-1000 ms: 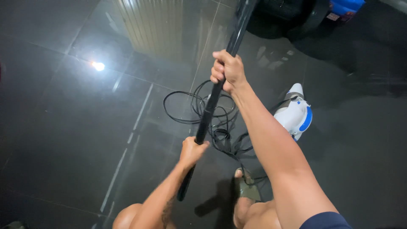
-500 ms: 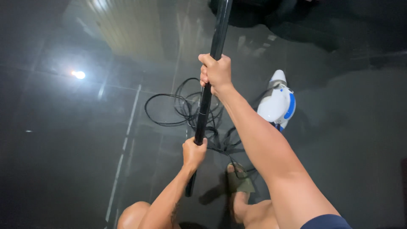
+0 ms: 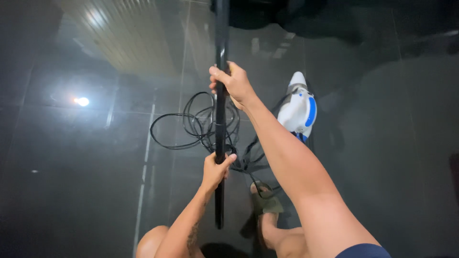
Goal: Assemble a handheld vacuum cleaner and then connect a power cable to a TV.
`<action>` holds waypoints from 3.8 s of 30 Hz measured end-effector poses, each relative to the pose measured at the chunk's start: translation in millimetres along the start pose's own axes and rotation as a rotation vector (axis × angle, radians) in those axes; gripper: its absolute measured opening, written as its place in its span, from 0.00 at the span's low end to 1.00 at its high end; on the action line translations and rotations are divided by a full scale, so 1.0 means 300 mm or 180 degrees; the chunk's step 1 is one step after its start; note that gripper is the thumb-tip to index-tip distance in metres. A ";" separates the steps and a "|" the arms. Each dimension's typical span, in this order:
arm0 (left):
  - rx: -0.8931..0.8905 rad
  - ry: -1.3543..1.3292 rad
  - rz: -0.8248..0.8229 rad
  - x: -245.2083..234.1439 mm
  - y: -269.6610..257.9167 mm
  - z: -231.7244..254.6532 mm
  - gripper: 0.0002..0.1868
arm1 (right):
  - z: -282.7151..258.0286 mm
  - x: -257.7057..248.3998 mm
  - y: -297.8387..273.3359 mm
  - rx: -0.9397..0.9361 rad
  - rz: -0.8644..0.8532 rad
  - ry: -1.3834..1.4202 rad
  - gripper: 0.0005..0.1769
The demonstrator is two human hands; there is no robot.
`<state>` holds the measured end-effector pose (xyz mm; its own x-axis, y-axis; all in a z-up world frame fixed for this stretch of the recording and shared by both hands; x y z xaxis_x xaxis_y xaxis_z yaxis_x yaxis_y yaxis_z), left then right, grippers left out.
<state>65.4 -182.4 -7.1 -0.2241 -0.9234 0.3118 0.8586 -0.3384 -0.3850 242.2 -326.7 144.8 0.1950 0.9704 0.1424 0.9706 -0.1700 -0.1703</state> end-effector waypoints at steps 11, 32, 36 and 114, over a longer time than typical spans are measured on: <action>0.0132 0.0529 -0.0508 0.433 0.202 0.130 0.15 | 0.073 -0.444 -0.163 0.0302 -0.0845 -0.0972 0.19; 0.0434 0.2707 -0.0164 0.989 0.830 -0.272 0.33 | 0.029 -1.389 -0.436 -0.0151 0.1667 0.0854 0.14; -0.1062 0.0954 -0.0079 1.047 0.788 -0.242 0.18 | 0.056 -1.416 -0.435 -0.0049 0.1729 0.0801 0.17; 0.0635 0.3442 -0.0884 0.532 0.474 -0.053 0.23 | -0.181 -1.506 -0.787 -0.1521 0.3709 0.0632 0.12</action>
<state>144.4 -380.8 -26.0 -0.6160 -0.5260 -0.5865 0.7535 -0.6105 -0.2439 -67.5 -734.2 173.8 0.9398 0.1708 0.2959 0.1575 -0.9852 0.0684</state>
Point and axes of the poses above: each hand's wrist, its own y-axis towards the middle knuckle, its own x-axis out of the palm, z = x × y, the point moved 7 cm from there along y, towards the middle knuckle, and after that the axes turned 4 degrees about -y, right-handed, at the moved point
